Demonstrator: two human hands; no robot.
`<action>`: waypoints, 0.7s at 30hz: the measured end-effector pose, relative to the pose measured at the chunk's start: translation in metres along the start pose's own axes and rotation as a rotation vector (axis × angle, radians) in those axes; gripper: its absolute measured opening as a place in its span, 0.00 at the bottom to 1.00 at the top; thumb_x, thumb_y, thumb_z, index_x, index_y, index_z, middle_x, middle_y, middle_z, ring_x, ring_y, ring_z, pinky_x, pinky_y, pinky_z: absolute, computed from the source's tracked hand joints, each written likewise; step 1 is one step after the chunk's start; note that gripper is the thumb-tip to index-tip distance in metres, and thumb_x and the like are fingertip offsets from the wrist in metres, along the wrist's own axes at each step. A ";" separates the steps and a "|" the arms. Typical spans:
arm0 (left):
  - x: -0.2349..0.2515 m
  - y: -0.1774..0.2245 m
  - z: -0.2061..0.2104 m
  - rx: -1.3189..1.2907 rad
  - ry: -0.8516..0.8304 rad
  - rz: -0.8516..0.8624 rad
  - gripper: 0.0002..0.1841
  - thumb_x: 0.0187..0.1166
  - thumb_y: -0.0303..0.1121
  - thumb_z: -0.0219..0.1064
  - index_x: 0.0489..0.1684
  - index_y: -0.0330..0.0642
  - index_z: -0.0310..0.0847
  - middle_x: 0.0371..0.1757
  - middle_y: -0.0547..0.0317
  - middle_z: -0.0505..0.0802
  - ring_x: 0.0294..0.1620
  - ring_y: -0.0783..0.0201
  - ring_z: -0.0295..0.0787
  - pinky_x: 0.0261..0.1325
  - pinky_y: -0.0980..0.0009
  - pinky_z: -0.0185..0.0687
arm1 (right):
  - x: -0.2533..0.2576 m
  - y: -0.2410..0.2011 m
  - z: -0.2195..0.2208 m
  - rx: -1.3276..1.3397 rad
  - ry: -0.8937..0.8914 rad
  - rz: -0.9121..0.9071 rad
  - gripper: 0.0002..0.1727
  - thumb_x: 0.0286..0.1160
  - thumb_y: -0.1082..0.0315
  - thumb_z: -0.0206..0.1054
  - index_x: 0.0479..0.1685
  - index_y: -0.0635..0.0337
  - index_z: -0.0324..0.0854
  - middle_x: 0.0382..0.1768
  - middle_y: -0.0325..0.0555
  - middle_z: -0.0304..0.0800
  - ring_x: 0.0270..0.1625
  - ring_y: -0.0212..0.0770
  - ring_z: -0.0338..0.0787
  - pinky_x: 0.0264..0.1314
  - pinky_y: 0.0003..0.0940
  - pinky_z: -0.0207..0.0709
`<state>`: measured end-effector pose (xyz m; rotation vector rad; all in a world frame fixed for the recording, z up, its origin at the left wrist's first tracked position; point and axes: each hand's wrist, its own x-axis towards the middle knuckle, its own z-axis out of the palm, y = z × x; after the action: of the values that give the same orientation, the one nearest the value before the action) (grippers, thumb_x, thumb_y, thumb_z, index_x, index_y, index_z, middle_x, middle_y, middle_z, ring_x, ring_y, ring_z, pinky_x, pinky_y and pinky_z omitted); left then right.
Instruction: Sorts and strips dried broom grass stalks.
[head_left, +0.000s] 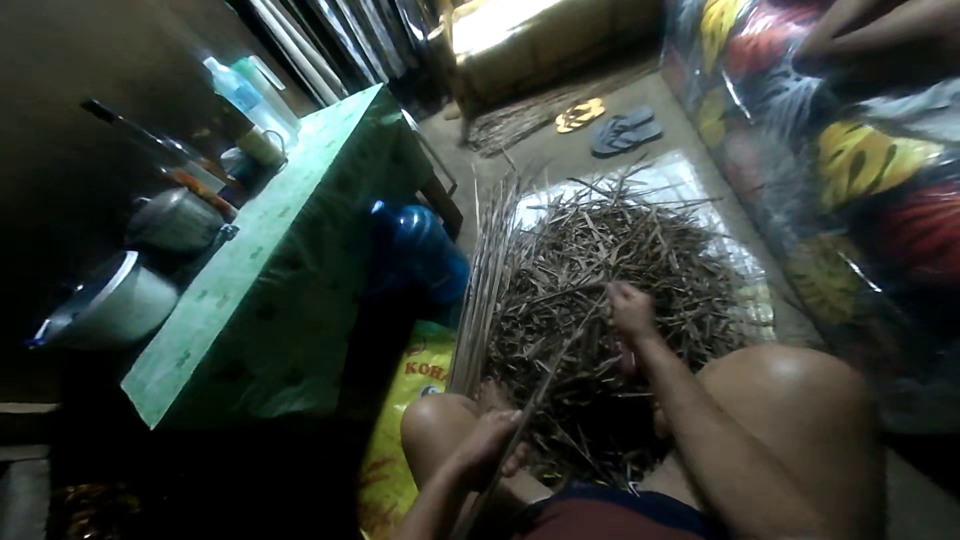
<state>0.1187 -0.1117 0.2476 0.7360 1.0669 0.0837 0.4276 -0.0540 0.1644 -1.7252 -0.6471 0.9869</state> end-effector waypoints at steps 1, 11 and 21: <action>-0.005 -0.002 -0.003 -0.003 0.005 -0.001 0.18 0.97 0.37 0.42 0.46 0.39 0.76 0.19 0.64 0.82 0.11 0.77 0.76 0.16 0.84 0.75 | 0.002 -0.002 -0.005 0.036 0.025 0.036 0.22 0.95 0.60 0.49 0.70 0.68 0.78 0.23 0.41 0.76 0.19 0.32 0.74 0.26 0.30 0.74; 0.001 0.016 -0.001 0.052 0.140 0.084 0.17 0.97 0.39 0.42 0.51 0.38 0.75 0.21 0.64 0.83 0.15 0.74 0.80 0.21 0.79 0.80 | -0.046 -0.034 0.016 0.105 -0.557 0.195 0.20 0.95 0.57 0.48 0.69 0.60 0.75 0.22 0.34 0.74 0.16 0.26 0.72 0.18 0.21 0.69; 0.014 0.018 0.007 0.063 0.053 0.027 0.20 0.97 0.42 0.41 0.56 0.37 0.75 0.27 0.58 0.89 0.20 0.69 0.87 0.25 0.76 0.85 | -0.039 -0.028 0.010 0.267 -0.536 0.153 0.20 0.96 0.60 0.45 0.68 0.61 0.77 0.17 0.32 0.71 0.14 0.27 0.70 0.16 0.22 0.68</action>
<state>0.1366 -0.0960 0.2488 0.8087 1.1141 0.0935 0.3999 -0.0702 0.2012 -1.2909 -0.6860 1.5933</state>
